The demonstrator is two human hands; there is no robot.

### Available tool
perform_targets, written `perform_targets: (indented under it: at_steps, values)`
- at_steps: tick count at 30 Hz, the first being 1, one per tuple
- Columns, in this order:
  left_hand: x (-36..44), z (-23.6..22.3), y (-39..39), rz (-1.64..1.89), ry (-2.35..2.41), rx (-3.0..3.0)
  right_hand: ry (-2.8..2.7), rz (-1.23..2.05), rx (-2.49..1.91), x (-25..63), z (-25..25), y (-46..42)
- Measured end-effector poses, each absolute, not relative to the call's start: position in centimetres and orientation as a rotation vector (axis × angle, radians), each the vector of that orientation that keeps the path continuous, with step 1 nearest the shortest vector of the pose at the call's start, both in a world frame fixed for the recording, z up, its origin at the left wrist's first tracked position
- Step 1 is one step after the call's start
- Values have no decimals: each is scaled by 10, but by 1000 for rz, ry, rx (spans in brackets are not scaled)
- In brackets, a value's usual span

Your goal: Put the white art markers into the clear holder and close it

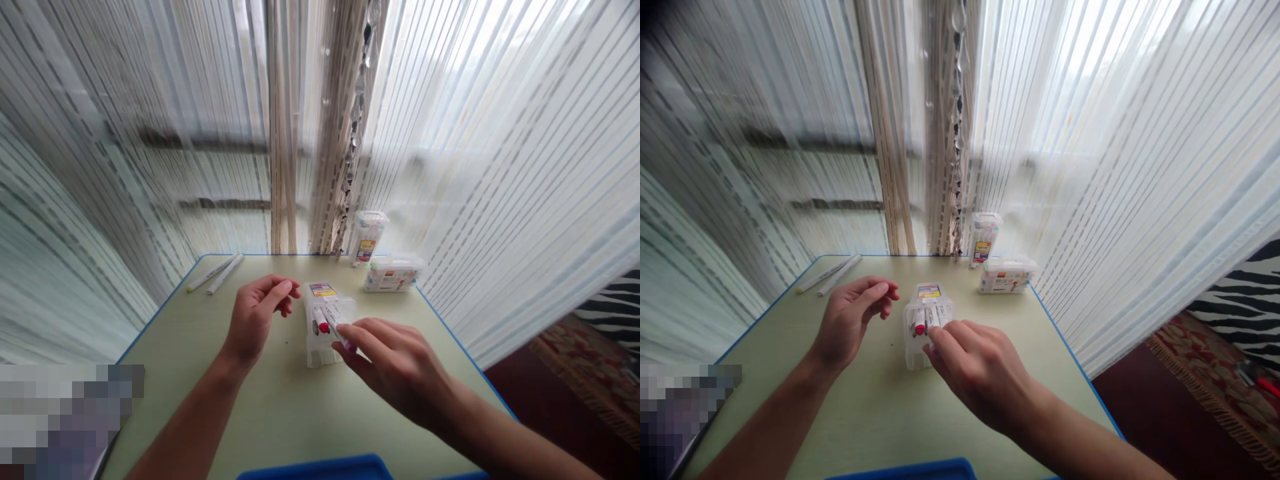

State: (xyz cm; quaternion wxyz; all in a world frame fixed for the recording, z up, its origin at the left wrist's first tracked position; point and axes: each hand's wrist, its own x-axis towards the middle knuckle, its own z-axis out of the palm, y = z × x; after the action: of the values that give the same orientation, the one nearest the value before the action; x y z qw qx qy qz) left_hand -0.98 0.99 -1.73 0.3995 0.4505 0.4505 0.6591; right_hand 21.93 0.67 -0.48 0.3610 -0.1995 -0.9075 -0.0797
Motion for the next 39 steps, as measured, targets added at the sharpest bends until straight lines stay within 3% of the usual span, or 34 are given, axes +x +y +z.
perform_targets:
  at_steps: [39]
  values:
    - [-13, -15, 12, 1626, 1239, 1116, -2480, -239, -623, 206, -9, 25]
